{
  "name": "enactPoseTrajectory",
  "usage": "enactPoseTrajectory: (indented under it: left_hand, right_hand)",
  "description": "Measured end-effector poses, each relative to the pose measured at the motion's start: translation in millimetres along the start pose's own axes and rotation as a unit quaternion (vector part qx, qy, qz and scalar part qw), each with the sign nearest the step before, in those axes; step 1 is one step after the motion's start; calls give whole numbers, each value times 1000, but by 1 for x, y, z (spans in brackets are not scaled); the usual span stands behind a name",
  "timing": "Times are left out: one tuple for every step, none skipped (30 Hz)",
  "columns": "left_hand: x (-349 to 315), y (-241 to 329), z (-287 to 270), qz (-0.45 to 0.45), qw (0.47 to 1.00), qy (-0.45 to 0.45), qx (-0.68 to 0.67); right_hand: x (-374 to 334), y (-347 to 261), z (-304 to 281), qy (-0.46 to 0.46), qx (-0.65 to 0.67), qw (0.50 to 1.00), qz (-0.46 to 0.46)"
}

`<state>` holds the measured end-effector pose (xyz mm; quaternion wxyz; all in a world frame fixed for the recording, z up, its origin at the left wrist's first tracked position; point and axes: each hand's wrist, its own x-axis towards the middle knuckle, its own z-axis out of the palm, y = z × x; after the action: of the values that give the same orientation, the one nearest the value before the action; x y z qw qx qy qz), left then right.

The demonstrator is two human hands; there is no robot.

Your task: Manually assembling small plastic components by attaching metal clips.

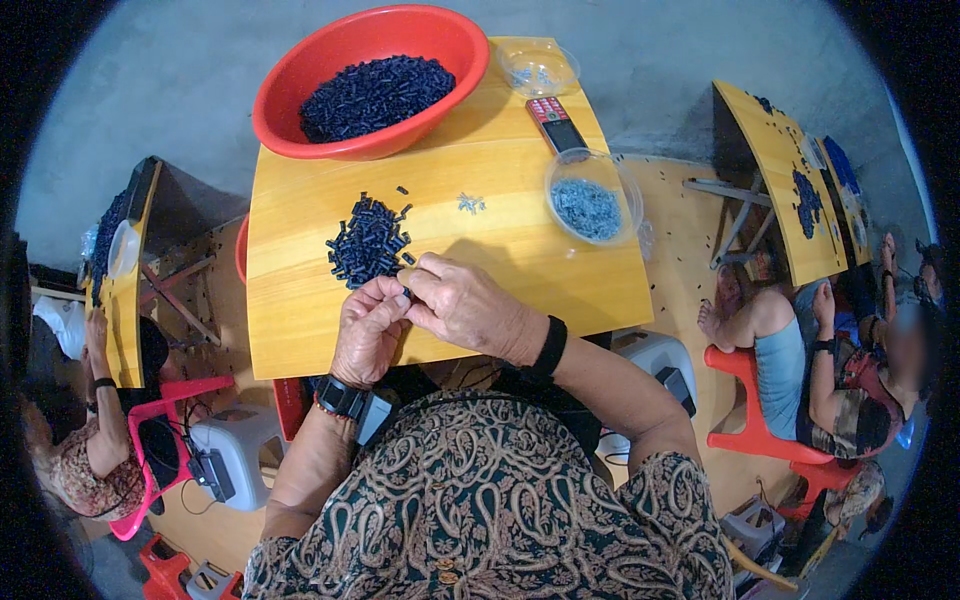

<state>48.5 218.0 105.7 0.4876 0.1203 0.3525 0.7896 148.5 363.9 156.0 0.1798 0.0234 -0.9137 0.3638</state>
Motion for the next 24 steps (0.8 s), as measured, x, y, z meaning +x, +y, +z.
enactPoseTrajectory:
  left_hand:
    - [-1,0,0,-2,1000,11,4]
    - [-1,0,1,-4,1000,23,7]
    - [-2,0,2,-4,1000,23,7]
    - [-3,2,3,-9,1000,24,15]
    - [-4,3,5,-14,999,24,23]
    - [-3,1,4,-14,999,24,23]
    - [-2,-1,3,-4,999,21,38]
    - [-1,-2,3,6,998,17,54]
    - [-2,-2,4,6,998,17,54]
    - [-3,-2,5,12,997,17,74]
    - [-3,-3,5,19,995,18,93]
    - [-2,-4,5,18,995,16,92]
    - [-2,-5,4,32,993,20,109]
    - [-3,-6,4,45,991,26,125]
    - [-3,-6,5,44,991,26,124]
    - [-2,-6,6,43,986,30,156]
    - [-2,-5,8,42,981,32,189]
    - [-3,-4,10,40,981,33,188]
    - [-3,-4,11,37,979,32,198]
    - [-3,-3,12,35,977,31,209]
    - [-3,-2,12,35,977,31,209]
    - [-4,-2,11,31,975,31,219]
    - [-4,-2,11,28,973,31,229]
    - [-4,-2,11,28,973,31,229]
  right_hand:
    - [0,0,-1,0,0,1000,0]
    - [0,-1,-2,0,0,1000,1]
    - [0,-1,-3,-1,-1,1000,2]
    - [0,0,-3,-1,0,1000,2]
    - [0,1,-3,-3,1,1000,-2]
    - [-1,1,-3,-5,3,1000,-7]
    - [-2,2,-2,-5,3,1000,-6]
    - [-2,3,0,2,-3,1000,-2]
    - [-2,4,0,10,-8,1000,1]
    - [-2,4,-1,11,-8,1000,2]
    - [-2,4,-3,-9,-26,999,-19]
    - [-1,4,-5,-29,-44,998,-39]
    - [-1,5,-5,-29,-46,998,-39]
    - [-2,4,-3,-35,-52,998,-25]
    - [-3,4,-2,-42,-59,997,-12]
    - [-4,5,-2,-43,-58,997,-11]
    - [-6,6,-2,-53,-81,995,-13]
    - [-8,7,-2,-63,-104,992,-15]
    - [-10,7,-3,-63,-103,993,-13]
    - [-10,7,-4,-79,-145,985,-54]
    - [-10,7,-6,-95,-187,973,-94]
    - [-10,7,-7,-95,-187,973,-93]
    - [-10,6,-8,-101,-221,963,-119]
    - [-9,5,-9,-106,-255,950,-145]
